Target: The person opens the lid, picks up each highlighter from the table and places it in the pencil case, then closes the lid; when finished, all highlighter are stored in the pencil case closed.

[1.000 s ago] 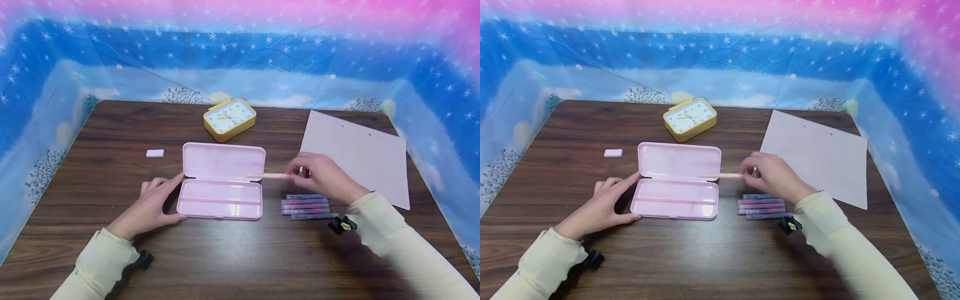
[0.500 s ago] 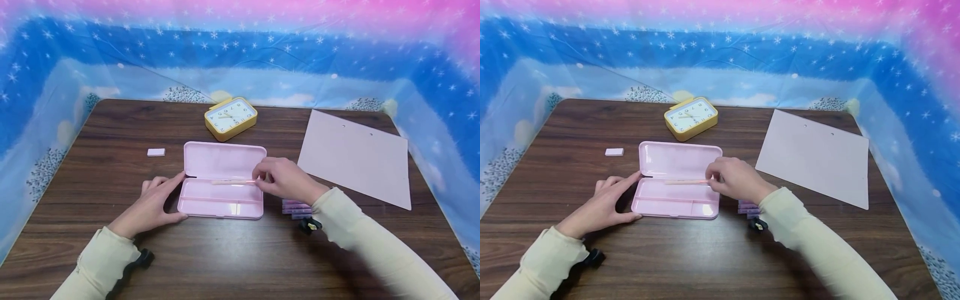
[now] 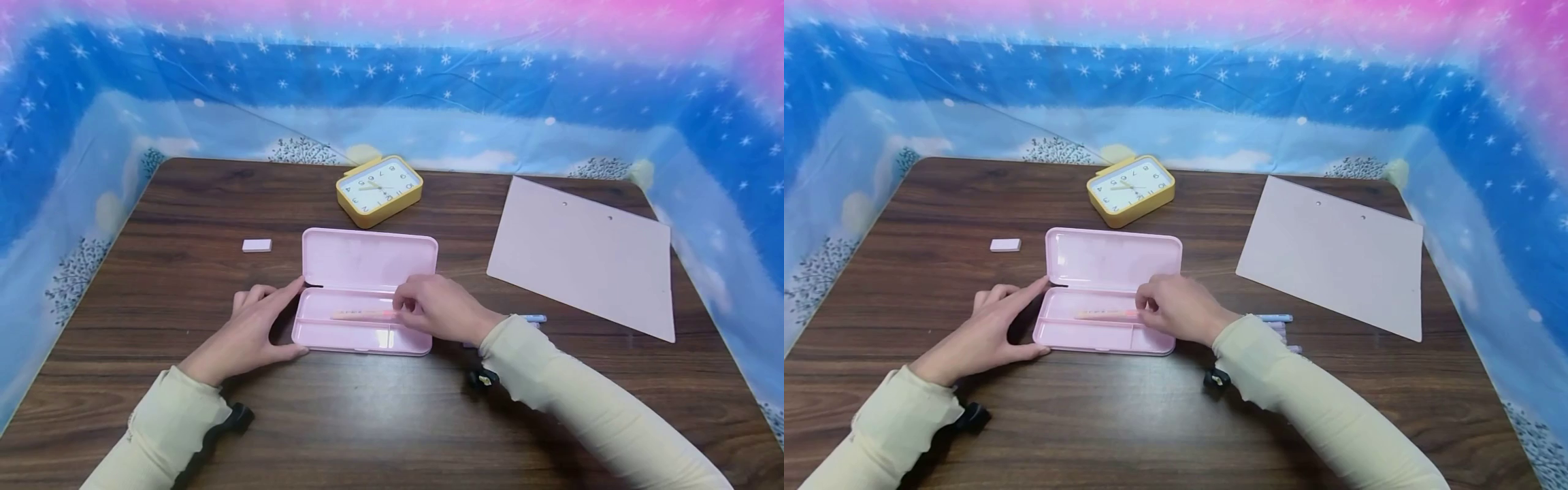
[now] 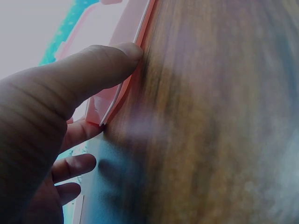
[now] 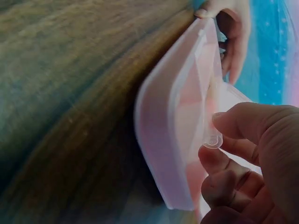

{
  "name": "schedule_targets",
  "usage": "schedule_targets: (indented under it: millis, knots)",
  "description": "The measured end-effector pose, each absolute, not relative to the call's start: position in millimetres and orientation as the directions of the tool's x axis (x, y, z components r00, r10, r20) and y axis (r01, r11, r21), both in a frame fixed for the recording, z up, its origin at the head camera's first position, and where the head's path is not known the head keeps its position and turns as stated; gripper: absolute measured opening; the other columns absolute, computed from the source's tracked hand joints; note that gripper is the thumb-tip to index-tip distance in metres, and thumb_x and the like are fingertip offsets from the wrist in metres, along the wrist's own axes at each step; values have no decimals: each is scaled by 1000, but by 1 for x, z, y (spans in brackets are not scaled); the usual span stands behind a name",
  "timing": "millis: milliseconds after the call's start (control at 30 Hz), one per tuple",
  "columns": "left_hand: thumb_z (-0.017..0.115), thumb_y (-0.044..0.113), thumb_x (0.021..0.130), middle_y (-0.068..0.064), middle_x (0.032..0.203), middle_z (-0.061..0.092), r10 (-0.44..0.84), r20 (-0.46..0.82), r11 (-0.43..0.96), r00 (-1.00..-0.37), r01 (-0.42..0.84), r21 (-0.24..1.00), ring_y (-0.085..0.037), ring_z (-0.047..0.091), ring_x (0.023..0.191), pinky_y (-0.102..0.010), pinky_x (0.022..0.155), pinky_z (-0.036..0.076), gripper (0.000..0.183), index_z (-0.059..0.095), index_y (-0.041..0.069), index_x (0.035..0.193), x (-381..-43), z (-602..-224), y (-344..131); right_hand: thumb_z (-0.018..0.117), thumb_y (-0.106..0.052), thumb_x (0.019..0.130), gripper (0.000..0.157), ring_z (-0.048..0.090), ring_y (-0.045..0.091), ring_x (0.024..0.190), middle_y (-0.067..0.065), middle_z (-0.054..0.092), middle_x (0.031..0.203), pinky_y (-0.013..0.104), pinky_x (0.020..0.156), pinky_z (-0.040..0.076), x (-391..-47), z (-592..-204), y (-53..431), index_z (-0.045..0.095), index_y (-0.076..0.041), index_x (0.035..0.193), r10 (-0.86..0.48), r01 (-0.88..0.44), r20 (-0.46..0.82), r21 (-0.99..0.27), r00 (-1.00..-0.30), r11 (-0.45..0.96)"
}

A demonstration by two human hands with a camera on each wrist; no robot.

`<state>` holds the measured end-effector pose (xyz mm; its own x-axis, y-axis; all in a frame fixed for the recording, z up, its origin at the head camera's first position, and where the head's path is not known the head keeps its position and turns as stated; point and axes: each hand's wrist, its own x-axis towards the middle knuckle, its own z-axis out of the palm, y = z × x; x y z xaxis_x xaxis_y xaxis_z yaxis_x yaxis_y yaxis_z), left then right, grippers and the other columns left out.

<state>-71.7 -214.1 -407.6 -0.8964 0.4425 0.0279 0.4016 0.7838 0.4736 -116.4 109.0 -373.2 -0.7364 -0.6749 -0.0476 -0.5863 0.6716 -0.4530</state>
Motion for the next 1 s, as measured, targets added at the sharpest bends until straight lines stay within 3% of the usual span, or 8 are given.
schedule_targets:
  millis: [300,733,1000]
  knots:
    - [86,37,73,-11,144,53,439,21,790,-898,397,466,-28,42,114,-41,85,22,103,31,9,155,-73,-406,-212,68,-24,92,14,57,7,75,-5,69,90,24,73,50,-114,-376,105,78,-20,102,-662,-563,-137,-418,-737,713]
    - [86,38,73,-12,143,55,433,4,798,-902,385,463,-28,43,115,-41,86,22,103,31,8,154,-71,-406,-212,70,-18,91,10,57,9,77,-5,68,92,27,77,50,-113,-374,106,76,-19,99,-645,-539,-153,-425,-749,727]
    - [86,37,73,-11,142,56,437,13,798,-900,394,455,-27,43,113,-41,85,22,102,31,8,154,-71,-407,-212,70,-18,91,17,59,11,81,-5,68,95,27,78,50,-110,-363,121,74,-18,107,-617,-514,-114,-448,-778,731]
